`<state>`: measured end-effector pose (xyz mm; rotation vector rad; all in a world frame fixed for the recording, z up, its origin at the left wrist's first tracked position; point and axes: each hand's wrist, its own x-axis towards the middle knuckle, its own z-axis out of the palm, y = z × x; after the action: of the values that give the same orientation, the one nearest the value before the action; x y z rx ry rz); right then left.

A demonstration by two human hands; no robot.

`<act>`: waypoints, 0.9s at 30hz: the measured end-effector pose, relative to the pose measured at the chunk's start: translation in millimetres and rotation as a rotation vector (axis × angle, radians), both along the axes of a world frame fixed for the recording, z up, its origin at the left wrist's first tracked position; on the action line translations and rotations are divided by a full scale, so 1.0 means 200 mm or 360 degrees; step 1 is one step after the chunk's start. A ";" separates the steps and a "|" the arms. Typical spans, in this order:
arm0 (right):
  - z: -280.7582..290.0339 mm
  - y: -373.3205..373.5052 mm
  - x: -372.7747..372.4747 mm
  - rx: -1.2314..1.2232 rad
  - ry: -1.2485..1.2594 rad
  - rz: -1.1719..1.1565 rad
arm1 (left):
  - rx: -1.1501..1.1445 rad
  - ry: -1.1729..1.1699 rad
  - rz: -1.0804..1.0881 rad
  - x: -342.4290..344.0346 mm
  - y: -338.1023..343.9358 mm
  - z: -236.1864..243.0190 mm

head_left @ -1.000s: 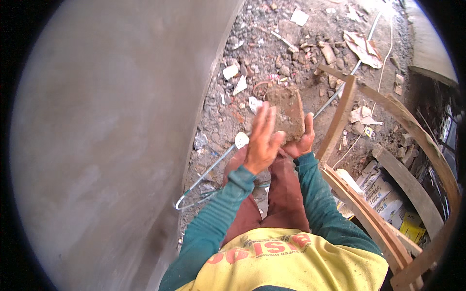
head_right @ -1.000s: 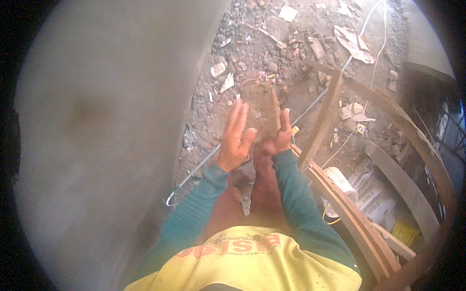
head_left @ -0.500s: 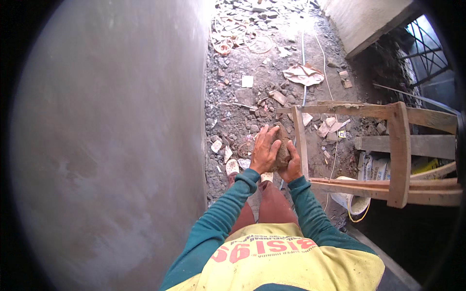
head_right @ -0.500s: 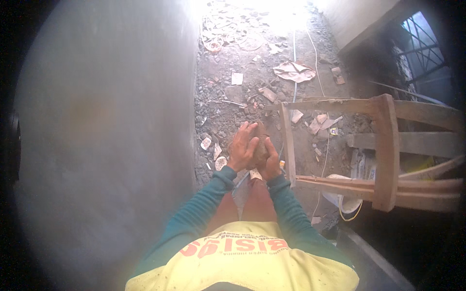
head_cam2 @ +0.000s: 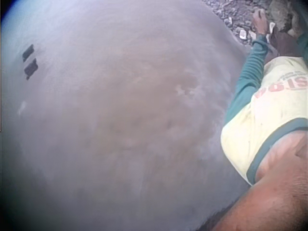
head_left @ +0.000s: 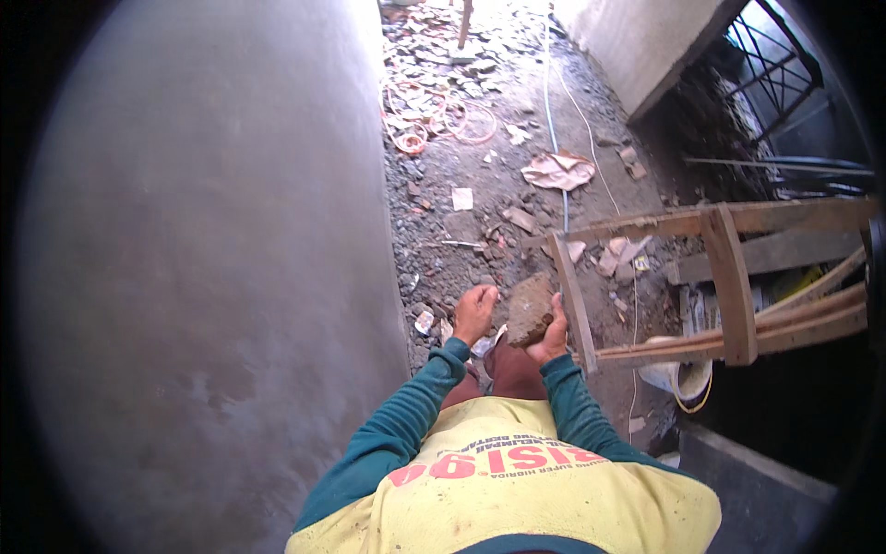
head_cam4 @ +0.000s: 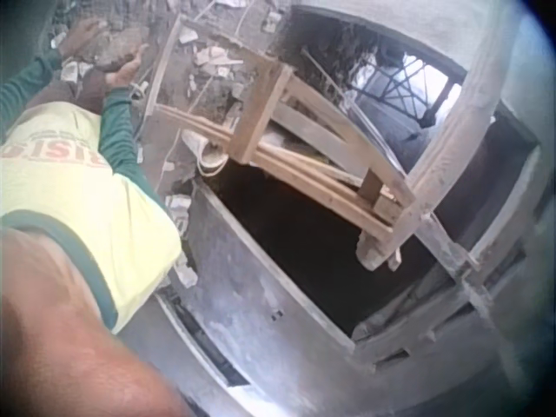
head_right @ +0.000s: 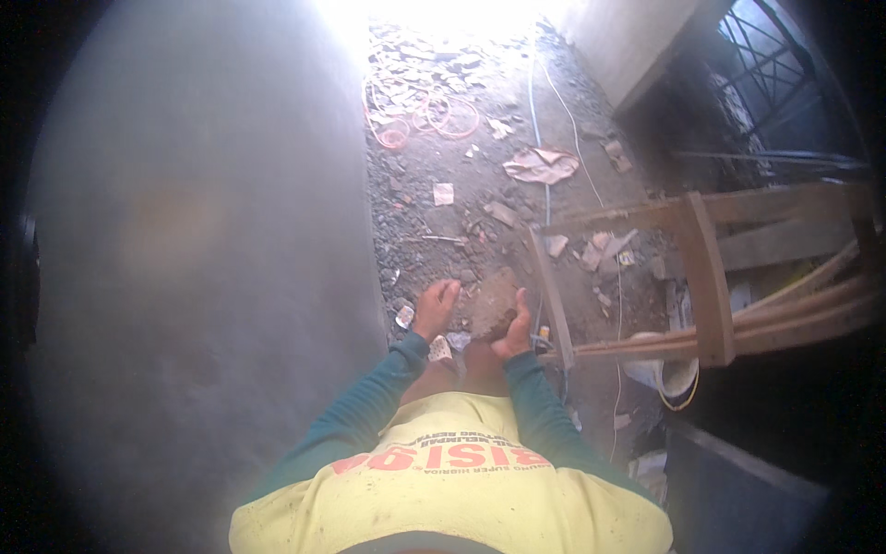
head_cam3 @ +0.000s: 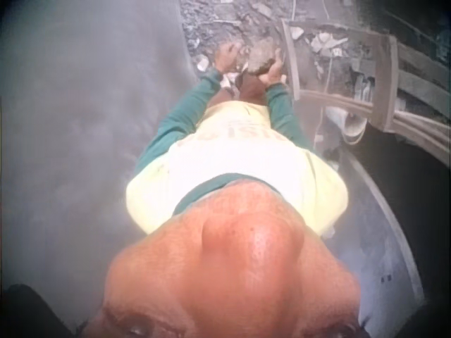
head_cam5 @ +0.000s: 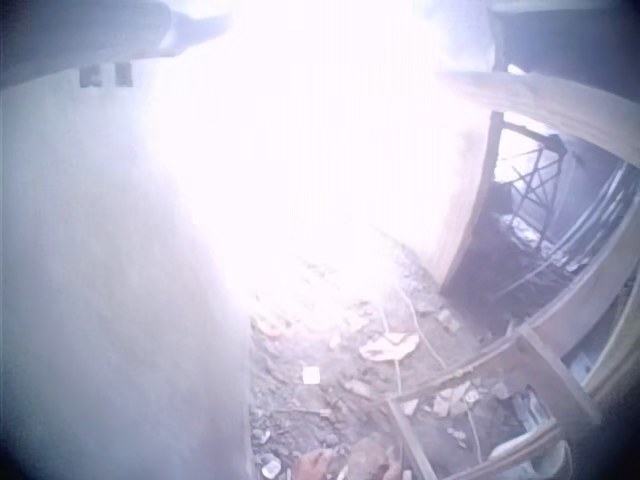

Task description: The person scoops cement from a bucket with a trowel and applies it to a wall using a trowel and a float. The person smooths the cement on the wall surface repeatedly, then walks through a construction area with debris and wooden supports.

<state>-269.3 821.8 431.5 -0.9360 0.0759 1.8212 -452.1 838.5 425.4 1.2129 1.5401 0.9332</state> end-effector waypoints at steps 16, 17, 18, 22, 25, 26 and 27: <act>-0.12 1.83 0.20 0.0115 -0.0462 -0.0002 | -0.0044 -0.0097 -0.0096 -0.10 1.18 0.13; -0.10 2.04 0.23 0.0266 -0.0493 0.0012 | 0.0027 -0.0114 -0.0070 -0.11 1.26 0.17; 0.01 2.23 0.21 0.0327 -0.0551 -0.0022 | 0.0103 -0.0125 -0.0036 -0.12 1.34 0.18; 0.50 2.94 0.11 0.0279 -0.1030 -0.0225 | 0.0091 -0.0220 0.0082 -0.19 1.58 0.18; 0.60 3.19 0.06 0.0765 -0.1665 0.0018 | 0.0046 -0.0190 0.0171 -0.27 1.79 0.15; 0.61 3.24 0.04 0.0981 -0.1760 0.0145 | 0.0052 -0.0248 0.0186 -0.29 1.87 0.15; 0.59 3.26 0.01 0.1111 -0.1797 0.0307 | -0.0034 -0.0375 0.0226 -0.31 1.96 0.11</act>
<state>-267.5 1473.7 548.7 -1.3112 -1.2856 1.0908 -513.4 1230.9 446.4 0.9508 1.4561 1.1078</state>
